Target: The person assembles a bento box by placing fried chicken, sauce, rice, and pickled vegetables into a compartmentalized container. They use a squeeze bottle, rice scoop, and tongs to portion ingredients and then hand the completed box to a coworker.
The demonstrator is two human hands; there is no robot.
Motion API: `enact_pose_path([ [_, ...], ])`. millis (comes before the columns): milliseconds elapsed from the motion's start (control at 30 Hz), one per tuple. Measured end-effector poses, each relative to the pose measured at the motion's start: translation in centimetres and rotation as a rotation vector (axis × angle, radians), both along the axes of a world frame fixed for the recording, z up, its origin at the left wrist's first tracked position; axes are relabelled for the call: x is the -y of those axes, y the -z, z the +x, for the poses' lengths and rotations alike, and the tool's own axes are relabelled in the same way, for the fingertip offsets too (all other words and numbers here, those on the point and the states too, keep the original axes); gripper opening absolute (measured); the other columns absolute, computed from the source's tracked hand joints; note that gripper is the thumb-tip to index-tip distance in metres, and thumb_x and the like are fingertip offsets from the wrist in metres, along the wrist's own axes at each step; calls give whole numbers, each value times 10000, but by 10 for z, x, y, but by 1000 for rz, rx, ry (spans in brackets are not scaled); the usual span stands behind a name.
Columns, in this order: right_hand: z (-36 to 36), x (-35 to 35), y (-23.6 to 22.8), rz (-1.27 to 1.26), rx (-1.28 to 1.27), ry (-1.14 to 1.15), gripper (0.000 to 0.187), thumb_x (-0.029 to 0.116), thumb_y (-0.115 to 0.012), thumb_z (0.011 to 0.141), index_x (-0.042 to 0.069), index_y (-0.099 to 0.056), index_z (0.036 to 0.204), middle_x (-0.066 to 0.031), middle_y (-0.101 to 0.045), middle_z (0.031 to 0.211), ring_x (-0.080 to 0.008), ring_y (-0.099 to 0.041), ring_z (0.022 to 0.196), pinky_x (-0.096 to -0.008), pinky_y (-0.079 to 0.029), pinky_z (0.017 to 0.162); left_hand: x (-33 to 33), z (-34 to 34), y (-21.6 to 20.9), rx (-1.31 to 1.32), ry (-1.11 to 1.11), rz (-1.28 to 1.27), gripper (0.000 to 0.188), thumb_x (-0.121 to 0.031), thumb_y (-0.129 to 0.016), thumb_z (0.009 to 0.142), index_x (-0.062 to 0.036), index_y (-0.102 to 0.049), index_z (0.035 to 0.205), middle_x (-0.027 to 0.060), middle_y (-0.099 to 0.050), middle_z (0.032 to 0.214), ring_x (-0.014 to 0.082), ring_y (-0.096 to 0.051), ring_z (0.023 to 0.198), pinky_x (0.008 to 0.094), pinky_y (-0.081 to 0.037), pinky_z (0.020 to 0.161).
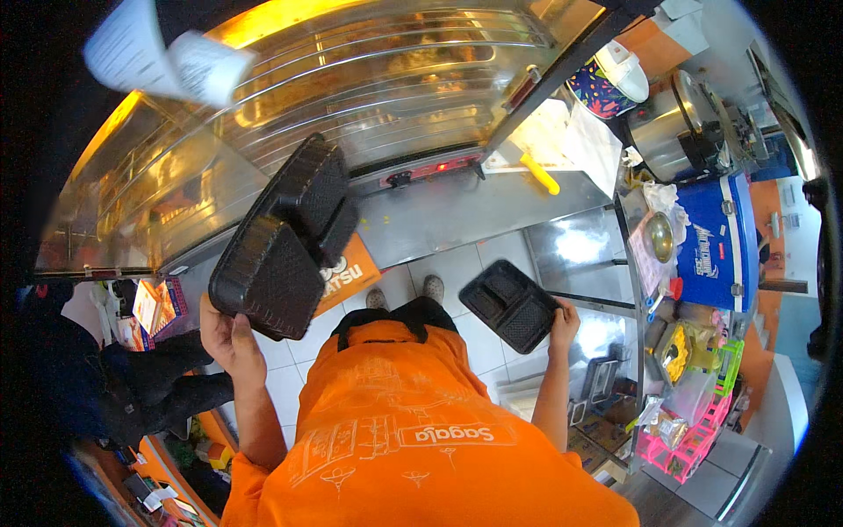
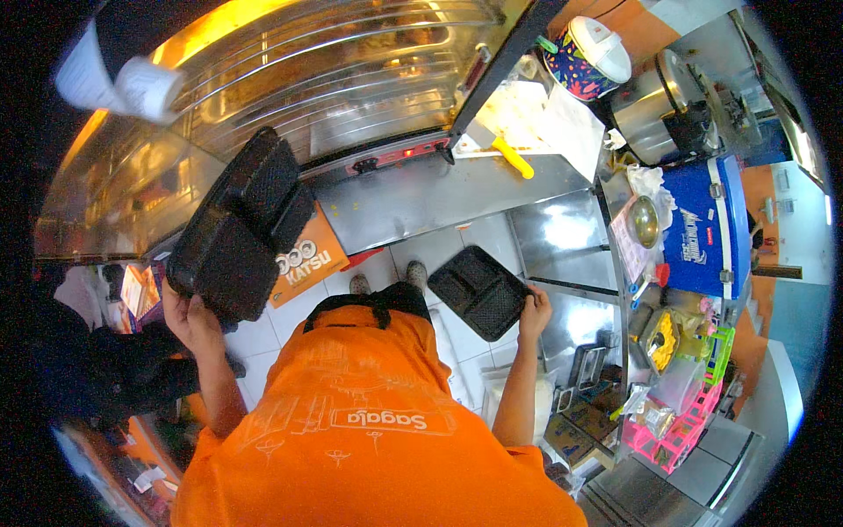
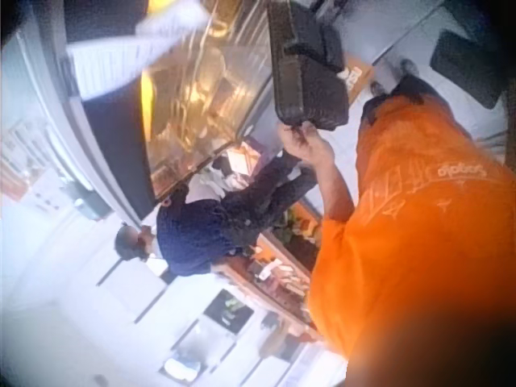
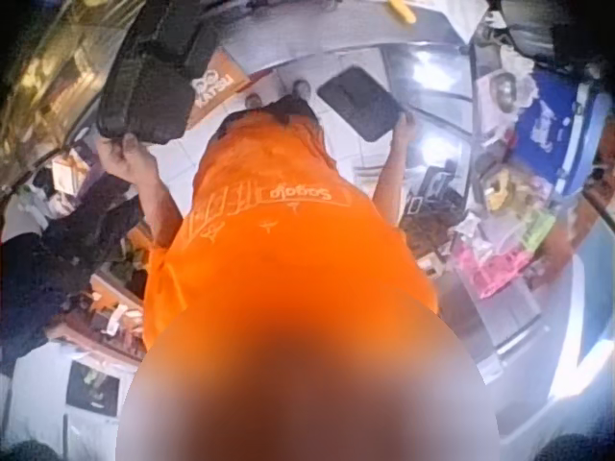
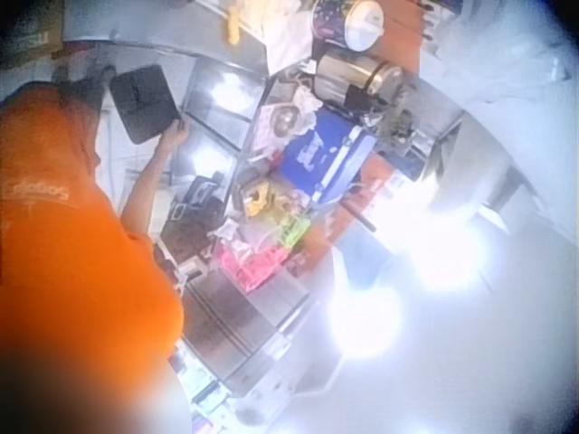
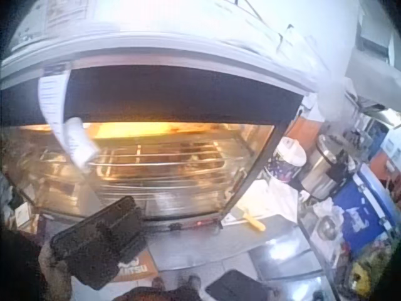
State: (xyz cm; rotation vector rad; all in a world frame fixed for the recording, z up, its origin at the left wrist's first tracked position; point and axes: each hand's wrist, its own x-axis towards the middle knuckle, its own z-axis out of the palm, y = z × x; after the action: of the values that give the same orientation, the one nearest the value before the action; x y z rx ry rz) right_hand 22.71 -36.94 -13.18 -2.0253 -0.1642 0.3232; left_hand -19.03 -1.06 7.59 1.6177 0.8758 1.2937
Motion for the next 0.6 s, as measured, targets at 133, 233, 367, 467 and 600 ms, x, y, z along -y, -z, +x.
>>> enact_pose_path([
  [133,46,28,116,70,-62,219,240,-60,-473,867,-22,-647,1028,-113,-666,1018,-187,-642,922,-320,-533,818,17,16,-5,-312,20,3,151,-103,-548,920,8,-571,1020,110,-601,965,196,-574,895,317,-437,852],
  [233,66,-9,189,211,-202,426,229,-6,-517,874,-31,-613,1079,-107,-629,1058,-185,-596,910,-317,-499,833,34,31,-15,-652,65,262,92,-22,-559,799,-13,-554,891,156,-576,842,286,-558,738,359,-416,688],
  [367,94,-97,246,444,-334,526,237,11,-575,881,-3,-577,1117,-105,-624,1107,-224,-629,957,-416,-546,861,61,51,-28,-846,84,344,133,-11,-581,706,-28,-547,834,157,-583,788,312,-557,667,374,-405,600],
  [467,118,-156,270,803,-557,313,318,185,-611,938,23,-568,1208,-91,-637,1136,-255,-635,990,-425,-564,819,88,61,-33,-943,65,320,179,-3,-581,628,-12,-552,805,140,-575,745,303,-572,629,365,-429,566],
  [600,123,-182,282,755,-891,18,356,294,-524,986,138,-534,1307,-51,-616,1225,-237,-597,1133,-453,-553,840,118,72,-27,-956,82,208,212,30,-589,588,-3,-563,796,138,-582,765,321,-590,650,379,-469,583],
])
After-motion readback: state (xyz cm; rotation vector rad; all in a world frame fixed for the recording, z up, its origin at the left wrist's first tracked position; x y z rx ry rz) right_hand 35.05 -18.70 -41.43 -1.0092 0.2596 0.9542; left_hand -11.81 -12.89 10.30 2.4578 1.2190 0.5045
